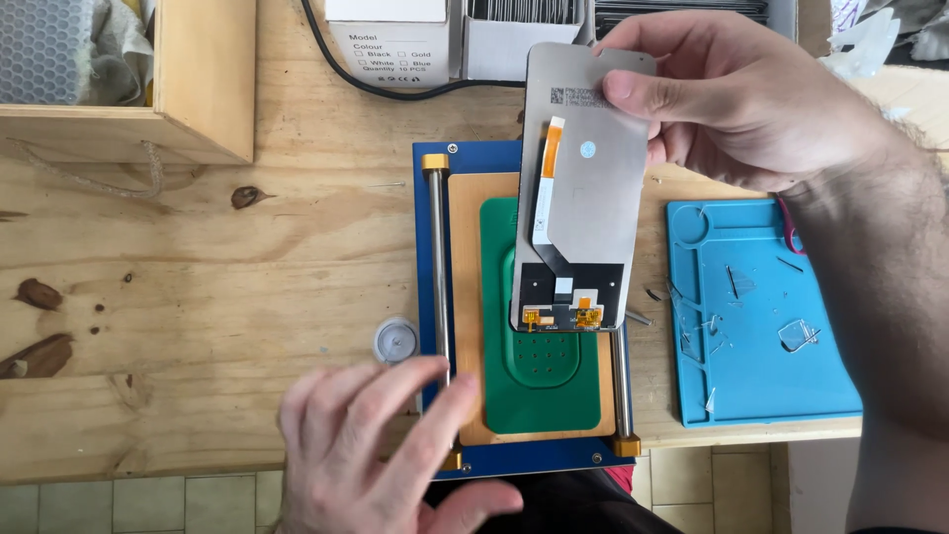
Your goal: Replacing a damaged mobile phone screen using a heat plate and separation wire
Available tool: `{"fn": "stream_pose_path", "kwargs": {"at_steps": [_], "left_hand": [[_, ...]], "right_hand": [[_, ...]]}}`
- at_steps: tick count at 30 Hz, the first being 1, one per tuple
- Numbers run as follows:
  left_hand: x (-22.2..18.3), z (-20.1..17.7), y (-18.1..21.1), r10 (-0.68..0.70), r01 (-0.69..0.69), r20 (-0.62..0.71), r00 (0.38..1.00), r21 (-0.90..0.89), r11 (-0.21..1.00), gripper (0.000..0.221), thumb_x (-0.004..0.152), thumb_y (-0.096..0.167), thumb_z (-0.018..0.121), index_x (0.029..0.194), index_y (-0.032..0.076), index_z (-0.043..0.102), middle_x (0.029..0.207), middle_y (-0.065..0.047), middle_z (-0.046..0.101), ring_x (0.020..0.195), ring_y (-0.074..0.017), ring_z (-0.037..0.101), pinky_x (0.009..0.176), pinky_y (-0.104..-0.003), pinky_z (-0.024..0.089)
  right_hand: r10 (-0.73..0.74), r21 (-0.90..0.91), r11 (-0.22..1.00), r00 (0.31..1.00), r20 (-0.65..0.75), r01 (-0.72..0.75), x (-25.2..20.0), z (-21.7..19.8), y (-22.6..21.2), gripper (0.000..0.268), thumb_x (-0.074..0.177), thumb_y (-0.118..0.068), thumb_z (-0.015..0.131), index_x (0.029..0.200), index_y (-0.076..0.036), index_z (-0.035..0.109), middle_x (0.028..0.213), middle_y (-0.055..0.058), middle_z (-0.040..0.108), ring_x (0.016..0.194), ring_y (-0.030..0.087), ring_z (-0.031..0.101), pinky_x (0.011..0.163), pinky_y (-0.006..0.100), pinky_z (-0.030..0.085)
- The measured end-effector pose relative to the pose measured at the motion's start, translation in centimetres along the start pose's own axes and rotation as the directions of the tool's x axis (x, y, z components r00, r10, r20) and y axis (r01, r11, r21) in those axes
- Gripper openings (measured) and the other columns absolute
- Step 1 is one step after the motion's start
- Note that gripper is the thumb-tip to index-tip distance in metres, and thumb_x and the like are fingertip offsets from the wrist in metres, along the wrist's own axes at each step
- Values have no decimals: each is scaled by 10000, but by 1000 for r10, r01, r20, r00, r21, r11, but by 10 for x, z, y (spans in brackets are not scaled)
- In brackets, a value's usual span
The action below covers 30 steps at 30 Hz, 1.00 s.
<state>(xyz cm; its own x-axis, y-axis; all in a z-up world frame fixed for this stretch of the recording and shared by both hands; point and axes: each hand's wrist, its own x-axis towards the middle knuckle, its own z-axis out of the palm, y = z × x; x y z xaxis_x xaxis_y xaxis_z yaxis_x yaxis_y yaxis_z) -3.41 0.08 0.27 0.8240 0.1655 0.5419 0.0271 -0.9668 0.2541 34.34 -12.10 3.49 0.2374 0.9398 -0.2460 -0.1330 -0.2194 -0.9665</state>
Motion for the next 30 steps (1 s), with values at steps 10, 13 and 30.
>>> {"fn": "stream_pose_path", "kwargs": {"at_steps": [10,13,30], "left_hand": [[18,20,1,205,-209,326,923,-23,978,745,1080,784,375,1643,340,578,1533,-182,632,1096,-264,525,917,-476,443],[19,24,-1,193,-208,351,916,4,978,871,1006,920,379,1671,377,529,1723,-239,439,1086,-279,509,917,-502,452],[20,16,-2,213,-224,332,919,-4,975,924,992,919,198,1616,379,613,1699,-241,459,1044,-285,572,894,-493,489]], "right_hand": [[33,1,999,999,-42,-33,6,4,6,265,1082,-199,703,1298,-45,691,1016,26,747,823,71,743,684,189,662],[33,12,999,999,2,-33,5,3,2,251,1102,-172,664,1306,-27,676,1066,78,771,882,142,793,743,264,719],[44,20,999,998,-34,-43,2,3,4,261,1093,-181,684,1310,-36,682,1031,62,768,841,117,781,693,216,684]]}}
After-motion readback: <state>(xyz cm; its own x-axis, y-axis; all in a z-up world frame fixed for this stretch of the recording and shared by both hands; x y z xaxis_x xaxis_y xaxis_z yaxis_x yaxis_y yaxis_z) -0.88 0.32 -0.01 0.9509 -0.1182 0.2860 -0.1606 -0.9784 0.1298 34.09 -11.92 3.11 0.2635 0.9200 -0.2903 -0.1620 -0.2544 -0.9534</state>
